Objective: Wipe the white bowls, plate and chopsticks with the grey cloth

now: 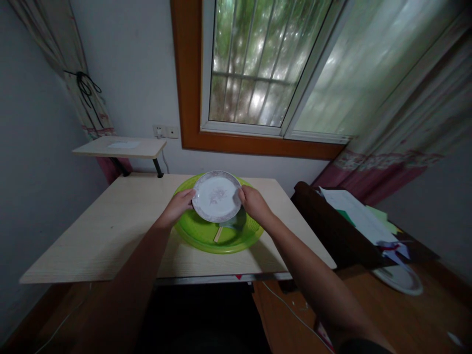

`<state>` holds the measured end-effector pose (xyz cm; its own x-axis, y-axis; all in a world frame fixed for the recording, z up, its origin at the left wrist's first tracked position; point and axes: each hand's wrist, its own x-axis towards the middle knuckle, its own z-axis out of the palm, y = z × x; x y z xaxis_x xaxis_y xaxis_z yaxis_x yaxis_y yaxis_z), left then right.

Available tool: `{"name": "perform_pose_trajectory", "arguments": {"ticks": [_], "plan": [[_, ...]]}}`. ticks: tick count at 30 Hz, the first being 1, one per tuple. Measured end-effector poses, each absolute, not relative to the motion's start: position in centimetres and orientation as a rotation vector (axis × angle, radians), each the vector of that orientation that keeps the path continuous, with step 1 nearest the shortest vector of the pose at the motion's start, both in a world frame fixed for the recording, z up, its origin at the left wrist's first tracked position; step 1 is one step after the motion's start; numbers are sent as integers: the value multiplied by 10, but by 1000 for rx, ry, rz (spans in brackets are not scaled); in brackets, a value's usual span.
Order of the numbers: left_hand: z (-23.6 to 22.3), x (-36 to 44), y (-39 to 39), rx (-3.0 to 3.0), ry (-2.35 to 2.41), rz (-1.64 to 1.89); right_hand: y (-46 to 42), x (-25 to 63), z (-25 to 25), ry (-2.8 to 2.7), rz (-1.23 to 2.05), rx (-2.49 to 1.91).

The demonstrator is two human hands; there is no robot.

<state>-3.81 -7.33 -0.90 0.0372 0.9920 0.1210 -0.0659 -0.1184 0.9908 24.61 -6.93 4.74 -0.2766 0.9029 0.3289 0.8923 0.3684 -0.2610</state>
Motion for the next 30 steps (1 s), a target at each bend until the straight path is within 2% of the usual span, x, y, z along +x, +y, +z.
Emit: {"name": "perform_pose_trajectory", "arguments": {"ticks": [6, 13, 21, 30], "plan": [[-6, -40, -75, 1142, 1117, 1190, -67, 247, 52, -2196, 122, -1563], [-16, -44, -70, 1286, 1042, 1179, -58, 253, 40, -2164, 266, -1551], [-4, -41, -80, 1302, 1041, 1223, -54, 264, 37, -2269, 465, -1455], [-2, -40, -83, 1345, 985, 1344, -60, 266, 32, -2358, 316, -1261]]}}
